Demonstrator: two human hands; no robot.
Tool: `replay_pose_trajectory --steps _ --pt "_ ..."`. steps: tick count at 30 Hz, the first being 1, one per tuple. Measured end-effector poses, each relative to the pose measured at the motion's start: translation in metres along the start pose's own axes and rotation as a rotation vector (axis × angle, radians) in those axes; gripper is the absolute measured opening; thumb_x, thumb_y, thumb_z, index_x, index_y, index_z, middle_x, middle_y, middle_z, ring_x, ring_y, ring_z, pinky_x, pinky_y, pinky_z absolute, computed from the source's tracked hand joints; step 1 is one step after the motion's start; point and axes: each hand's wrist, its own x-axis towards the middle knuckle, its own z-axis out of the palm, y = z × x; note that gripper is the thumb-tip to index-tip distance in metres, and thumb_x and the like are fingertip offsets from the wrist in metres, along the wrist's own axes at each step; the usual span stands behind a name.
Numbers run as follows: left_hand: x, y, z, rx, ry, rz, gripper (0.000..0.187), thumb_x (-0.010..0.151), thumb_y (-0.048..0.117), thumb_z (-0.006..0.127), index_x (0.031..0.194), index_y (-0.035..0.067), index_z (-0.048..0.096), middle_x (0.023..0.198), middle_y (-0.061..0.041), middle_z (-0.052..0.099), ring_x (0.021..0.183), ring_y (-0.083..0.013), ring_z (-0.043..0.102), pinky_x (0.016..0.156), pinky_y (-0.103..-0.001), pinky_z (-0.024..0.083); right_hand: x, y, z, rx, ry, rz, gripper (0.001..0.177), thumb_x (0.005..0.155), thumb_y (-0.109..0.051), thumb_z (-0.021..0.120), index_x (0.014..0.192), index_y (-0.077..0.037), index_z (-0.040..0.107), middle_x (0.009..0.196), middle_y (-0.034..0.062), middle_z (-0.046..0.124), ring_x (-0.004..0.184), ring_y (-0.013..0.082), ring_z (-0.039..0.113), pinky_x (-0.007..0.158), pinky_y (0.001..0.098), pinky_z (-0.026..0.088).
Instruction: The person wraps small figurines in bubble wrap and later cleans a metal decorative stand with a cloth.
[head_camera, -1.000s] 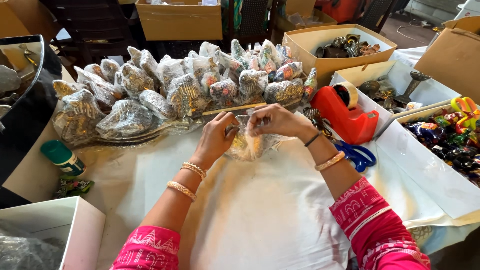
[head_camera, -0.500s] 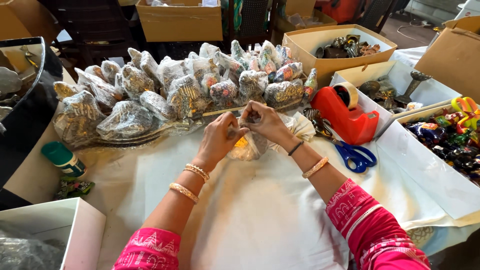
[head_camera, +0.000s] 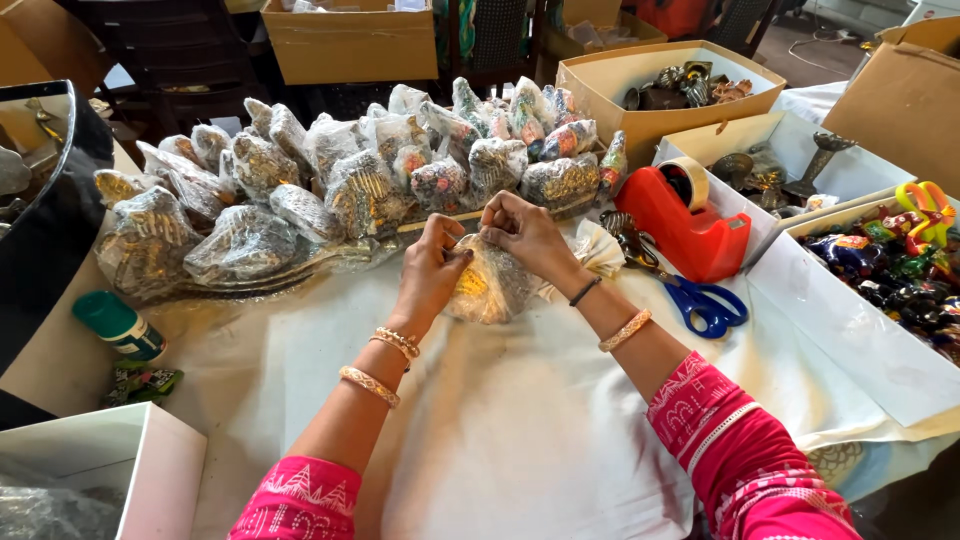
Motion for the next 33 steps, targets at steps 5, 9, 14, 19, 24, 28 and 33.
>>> replay_pose_trajectory --steps 5,9,14,19,24,28,33 --pt "-0.002 0.012 -0.003 0.08 -0.012 -0.022 0.037 0.084 0.005 0.078 0.11 0.008 0.051 0.073 -0.005 0.058 0.063 -0.0157 0.054 0.058 -0.033 0.047 0.001 -0.004 -0.005 0.086 -0.037 0.015 0.015 0.093 -0.007 0.075 0.1 -0.007 0.061 0.079 -0.0075 0.059 0.074 -0.0004 0.053 0.066 0.0194 0.048" --pt "-0.002 0.01 -0.002 0.07 0.002 0.027 0.036 0.084 0.005 0.077 0.108 0.008 0.05 0.073 -0.004 0.059 0.063 -0.0148 0.055 0.058 -0.033 0.047 0.001 -0.007 -0.004 0.113 -0.116 -0.014 0.027 0.084 -0.009 0.081 0.102 -0.008 0.06 0.085 -0.0068 0.062 0.079 0.0006 0.058 0.075 0.0195 0.053" --pt "-0.01 0.029 -0.009 0.098 -0.032 0.024 0.03 0.089 0.006 0.073 0.11 0.009 0.051 0.068 -0.007 0.051 0.059 -0.0156 0.046 0.056 -0.033 0.041 0.002 0.002 -0.001 0.009 -0.07 -0.022 0.024 0.086 -0.009 0.082 0.097 -0.005 0.061 0.086 -0.0042 0.059 0.078 0.0035 0.055 0.073 0.0224 0.053" --pt "-0.011 0.027 -0.008 0.086 -0.05 0.102 0.027 0.091 0.005 0.07 0.11 0.01 0.052 0.072 -0.006 0.047 0.061 -0.016 0.039 0.056 -0.031 0.04 0.005 -0.017 -0.016 -0.198 0.012 -0.024 0.014 0.093 -0.011 0.078 0.1 -0.008 0.066 0.08 0.0008 0.066 0.073 0.0074 0.057 0.068 0.0256 0.052" --pt "-0.011 0.027 -0.007 0.055 -0.052 0.016 0.027 0.092 0.006 0.071 0.111 0.011 0.053 0.071 -0.006 0.048 0.061 -0.0149 0.043 0.056 -0.032 0.042 0.001 -0.051 -0.092 -0.469 0.277 0.06 0.016 0.106 -0.022 0.058 0.113 -0.014 0.07 0.09 0.0057 0.075 0.076 0.0142 0.07 0.067 0.0338 0.055" --pt "-0.008 0.011 -0.003 -0.005 -0.049 0.076 0.026 0.093 0.004 0.069 0.112 0.01 0.052 0.076 -0.007 0.053 0.064 -0.0154 0.047 0.059 -0.032 0.045 -0.029 0.008 -0.176 -0.357 0.368 -0.213 0.012 0.106 -0.014 0.061 0.11 -0.007 0.069 0.101 0.0084 0.075 0.091 0.0195 0.072 0.082 0.0366 0.057" --pt "-0.006 0.005 0.0 0.021 -0.005 0.027 0.038 0.088 0.008 0.072 0.117 0.011 0.049 0.088 -0.009 0.063 0.062 -0.0185 0.056 0.06 -0.036 0.048 -0.09 0.042 -0.261 -1.014 0.372 -0.083 0.014 0.1 -0.014 0.065 0.096 -0.005 0.076 0.096 0.0154 0.071 0.096 0.0356 0.067 0.092 0.0463 0.052"
